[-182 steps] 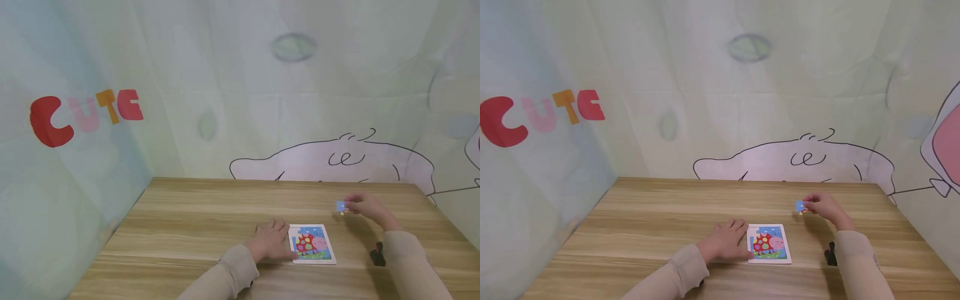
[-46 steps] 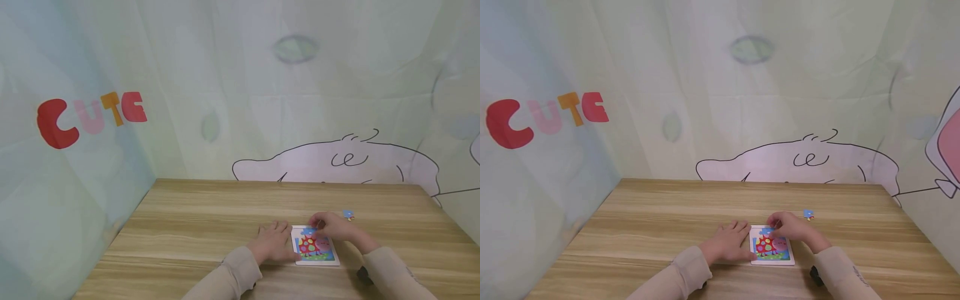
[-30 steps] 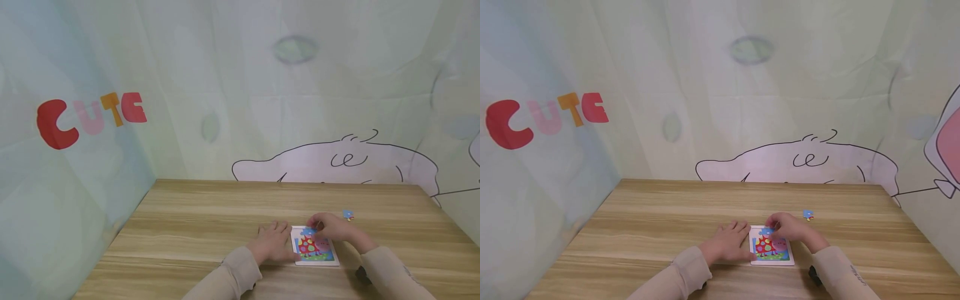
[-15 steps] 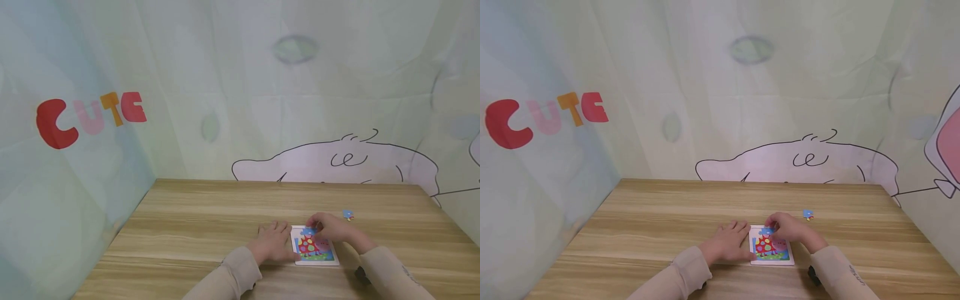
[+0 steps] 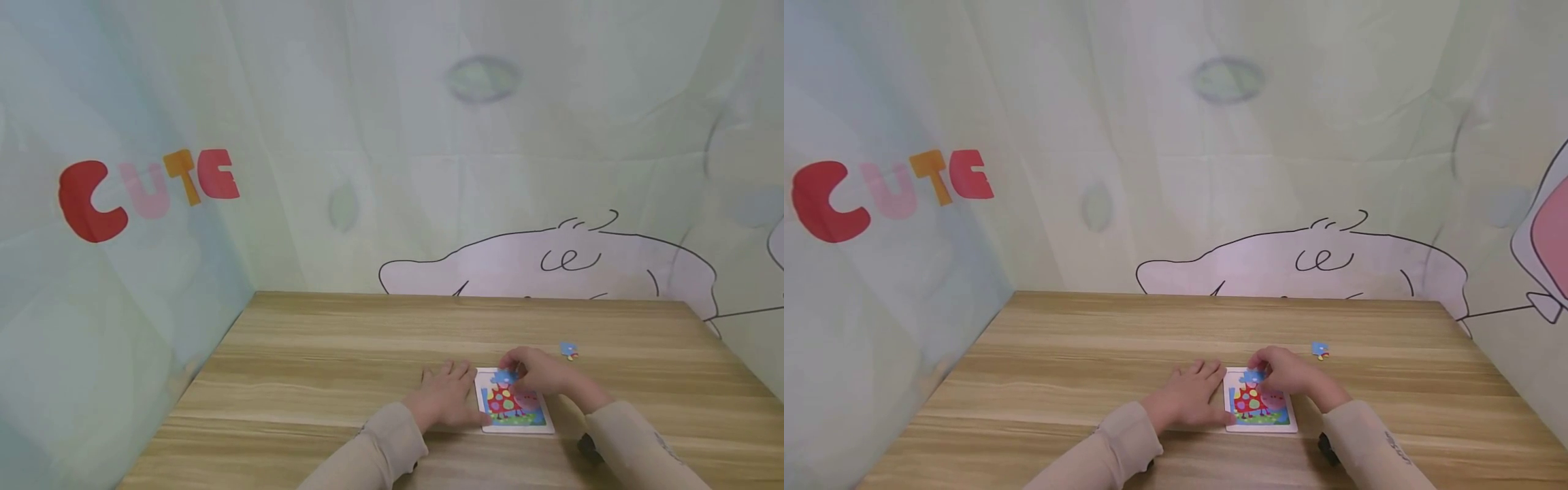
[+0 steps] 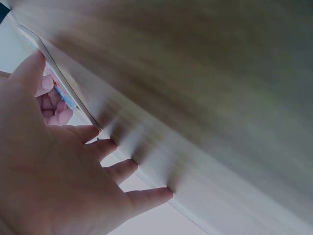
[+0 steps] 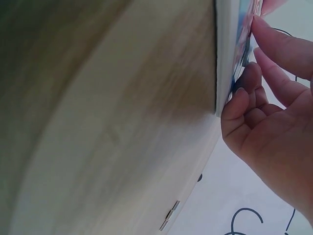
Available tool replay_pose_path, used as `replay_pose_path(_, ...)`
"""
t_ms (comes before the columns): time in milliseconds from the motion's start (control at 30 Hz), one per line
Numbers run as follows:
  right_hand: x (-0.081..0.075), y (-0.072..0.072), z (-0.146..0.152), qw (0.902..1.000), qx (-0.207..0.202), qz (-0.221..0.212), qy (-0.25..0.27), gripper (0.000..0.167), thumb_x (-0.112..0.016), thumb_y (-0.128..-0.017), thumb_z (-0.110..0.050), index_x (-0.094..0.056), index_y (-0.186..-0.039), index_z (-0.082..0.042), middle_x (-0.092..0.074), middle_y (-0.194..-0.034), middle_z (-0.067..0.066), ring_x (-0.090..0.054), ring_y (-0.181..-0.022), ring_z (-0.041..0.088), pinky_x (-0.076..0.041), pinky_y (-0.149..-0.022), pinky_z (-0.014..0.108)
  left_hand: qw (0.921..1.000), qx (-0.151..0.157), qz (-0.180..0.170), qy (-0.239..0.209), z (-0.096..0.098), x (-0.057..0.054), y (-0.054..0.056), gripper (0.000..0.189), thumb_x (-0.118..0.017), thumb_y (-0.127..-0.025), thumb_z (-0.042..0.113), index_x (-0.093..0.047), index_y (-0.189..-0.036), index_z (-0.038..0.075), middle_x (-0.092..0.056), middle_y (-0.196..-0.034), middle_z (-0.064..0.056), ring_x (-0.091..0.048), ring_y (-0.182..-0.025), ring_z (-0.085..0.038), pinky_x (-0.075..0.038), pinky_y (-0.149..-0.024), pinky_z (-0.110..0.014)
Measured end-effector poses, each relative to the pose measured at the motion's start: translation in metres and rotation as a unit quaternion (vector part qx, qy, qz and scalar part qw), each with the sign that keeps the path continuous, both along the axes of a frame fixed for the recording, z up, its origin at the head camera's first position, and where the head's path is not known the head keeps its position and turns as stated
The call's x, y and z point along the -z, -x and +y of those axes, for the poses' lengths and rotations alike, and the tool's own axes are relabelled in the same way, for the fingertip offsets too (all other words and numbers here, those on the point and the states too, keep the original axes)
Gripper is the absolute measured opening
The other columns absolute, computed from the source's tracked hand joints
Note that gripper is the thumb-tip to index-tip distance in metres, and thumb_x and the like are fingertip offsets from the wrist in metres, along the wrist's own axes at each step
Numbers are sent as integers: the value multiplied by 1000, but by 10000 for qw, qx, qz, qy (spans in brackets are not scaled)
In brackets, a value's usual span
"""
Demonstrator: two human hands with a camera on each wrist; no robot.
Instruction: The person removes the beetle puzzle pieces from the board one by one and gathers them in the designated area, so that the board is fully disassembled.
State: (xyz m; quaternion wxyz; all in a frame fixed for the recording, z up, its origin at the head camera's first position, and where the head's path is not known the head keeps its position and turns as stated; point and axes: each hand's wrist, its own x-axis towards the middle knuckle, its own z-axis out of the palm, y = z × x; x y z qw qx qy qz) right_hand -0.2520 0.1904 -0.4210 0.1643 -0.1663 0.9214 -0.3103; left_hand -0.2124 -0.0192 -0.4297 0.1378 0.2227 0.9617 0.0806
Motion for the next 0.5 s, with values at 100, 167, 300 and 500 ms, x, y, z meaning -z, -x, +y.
replay_pose_path(100,0,0,0,10000,-51,56,-25,32,-74,-78,-1,-65,-108,-6,-60,-98,1,-53,-88,20,-52,-81,40,10000,19,10,0,0,0,0,89,-55,-82,70,-34,-151,18,-27,-158,3,-23,-145,-30,-23,-109,-65)
replay_pose_path(167,0,0,0,9999,-74,87,-39,32,-74,-78,0,-65,-108,-6,-60,-98,2,-53,-89,20,-52,-82,41,10000,25,16,-2,0,0,0,89,-55,-82,71,-34,-151,18,-27,-158,3,-23,-145,-30,-23,-109,-65)
replay_pose_path(300,0,0,0,9999,-43,79,-44,32,-75,-78,-1,-65,-108,-6,-61,-99,2,-53,-88,20,-52,-82,42,10000,29,25,0,0,1,1,89,-55,-82,71,-34,-151,18,-27,-158,3,-23,-145,-30,-23,-109,-65)
replay_pose_path(500,1,1,1,9997,-176,137,54,29,-74,-78,1,-65,-105,-5,-60,-97,2,-52,-87,20,-51,-81,41,10000,20,35,30,0,2,1,90,-55,-82,71,-33,-151,18,-28,-158,3,-23,-145,-30,-23,-108,-65)
